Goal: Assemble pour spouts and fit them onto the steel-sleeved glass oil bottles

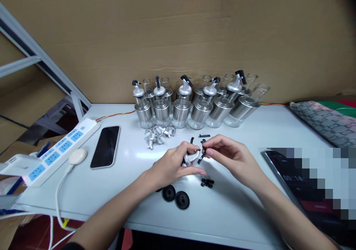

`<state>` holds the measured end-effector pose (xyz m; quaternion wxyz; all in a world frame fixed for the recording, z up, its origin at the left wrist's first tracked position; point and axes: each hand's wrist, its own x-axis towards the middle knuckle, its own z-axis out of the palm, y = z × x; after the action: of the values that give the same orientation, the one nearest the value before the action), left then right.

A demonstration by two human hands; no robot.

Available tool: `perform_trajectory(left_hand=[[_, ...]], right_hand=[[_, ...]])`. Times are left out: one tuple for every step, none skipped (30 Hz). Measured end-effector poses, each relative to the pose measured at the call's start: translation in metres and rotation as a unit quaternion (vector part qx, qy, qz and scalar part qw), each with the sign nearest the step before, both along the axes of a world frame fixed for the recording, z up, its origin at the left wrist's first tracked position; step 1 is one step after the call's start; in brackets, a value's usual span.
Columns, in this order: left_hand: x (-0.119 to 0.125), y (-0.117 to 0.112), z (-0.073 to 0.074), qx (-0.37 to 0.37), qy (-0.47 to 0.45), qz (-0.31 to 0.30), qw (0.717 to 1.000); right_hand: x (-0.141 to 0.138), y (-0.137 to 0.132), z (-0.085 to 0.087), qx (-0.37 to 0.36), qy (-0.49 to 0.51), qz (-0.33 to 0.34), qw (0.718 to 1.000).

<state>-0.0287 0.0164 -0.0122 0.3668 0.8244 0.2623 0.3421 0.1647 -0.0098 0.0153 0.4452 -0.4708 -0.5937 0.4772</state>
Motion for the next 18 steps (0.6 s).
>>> perform_trajectory(left_hand=[[-0.0001,-0.0003,0.0010,-0.008,0.004,-0.005,1.000],[-0.0001,-0.0008,0.0022,-0.017,0.008,-0.008,1.000],[-0.0001,-0.0013,0.0033,-0.027,0.012,-0.011,1.000],[0.0000,-0.0017,0.0041,-0.032,0.012,-0.012,0.999],[0.0000,-0.0021,0.0046,-0.031,0.010,-0.011,0.999],[0.0000,-0.0023,0.0046,-0.025,0.005,-0.011,1.000],[0.0001,-0.0024,0.0040,-0.016,0.000,-0.010,1.000],[0.0001,-0.0024,0.0031,-0.005,-0.005,-0.008,1.000],[0.0000,-0.0022,0.0018,0.007,-0.008,-0.006,1.000],[0.0000,-0.0018,0.0004,0.021,-0.007,-0.004,1.000],[0.0000,-0.0014,-0.0010,0.038,-0.003,-0.001,0.999],[0.0000,-0.0010,-0.0022,0.060,0.000,0.002,0.998],[0.0001,-0.0005,-0.0031,0.086,0.003,0.005,0.996],[0.0002,-0.0002,-0.0038,0.111,0.005,0.007,0.994],[0.0005,0.0000,-0.0042,0.133,0.005,0.009,0.991],[0.0008,-0.0001,-0.0044,0.150,0.004,0.011,0.989],[0.0013,-0.0003,-0.0046,0.161,0.001,0.012,0.987],[0.0020,-0.0009,-0.0047,0.165,-0.003,0.012,0.986]], right_hand=[[0.0002,0.0003,0.0002,-0.001,-0.001,0.006,1.000],[0.0004,0.0006,0.0006,-0.003,-0.003,0.015,1.000],[0.0005,0.0009,0.0010,-0.005,-0.004,0.024,1.000],[0.0007,0.0010,0.0013,-0.005,-0.003,0.031,1.000],[0.0009,0.0011,0.0015,-0.005,0.000,0.035,0.999],[0.0012,0.0011,0.0016,-0.005,0.004,0.038,0.999],[0.0016,0.0010,0.0016,-0.006,0.009,0.039,0.999],[0.0021,0.0009,0.0013,-0.009,0.014,0.041,0.999],[0.0027,0.0007,0.0008,-0.013,0.018,0.044,0.999],[0.0032,0.0006,0.0003,-0.019,0.022,0.047,0.998],[0.0037,0.0004,-0.0003,-0.027,0.025,0.051,0.998],[0.0040,0.0003,-0.0008,-0.035,0.030,0.055,0.997],[0.0041,0.0002,-0.0013,-0.044,0.034,0.059,0.997],[0.0040,0.0001,-0.0017,-0.051,0.038,0.061,0.996],[0.0038,0.0001,-0.0020,-0.056,0.041,0.062,0.996],[0.0035,0.0001,-0.0023,-0.059,0.043,0.064,0.995],[0.0032,0.0003,-0.0027,-0.060,0.047,0.065,0.995],[0.0029,0.0006,-0.0031,-0.061,0.053,0.067,0.995]])
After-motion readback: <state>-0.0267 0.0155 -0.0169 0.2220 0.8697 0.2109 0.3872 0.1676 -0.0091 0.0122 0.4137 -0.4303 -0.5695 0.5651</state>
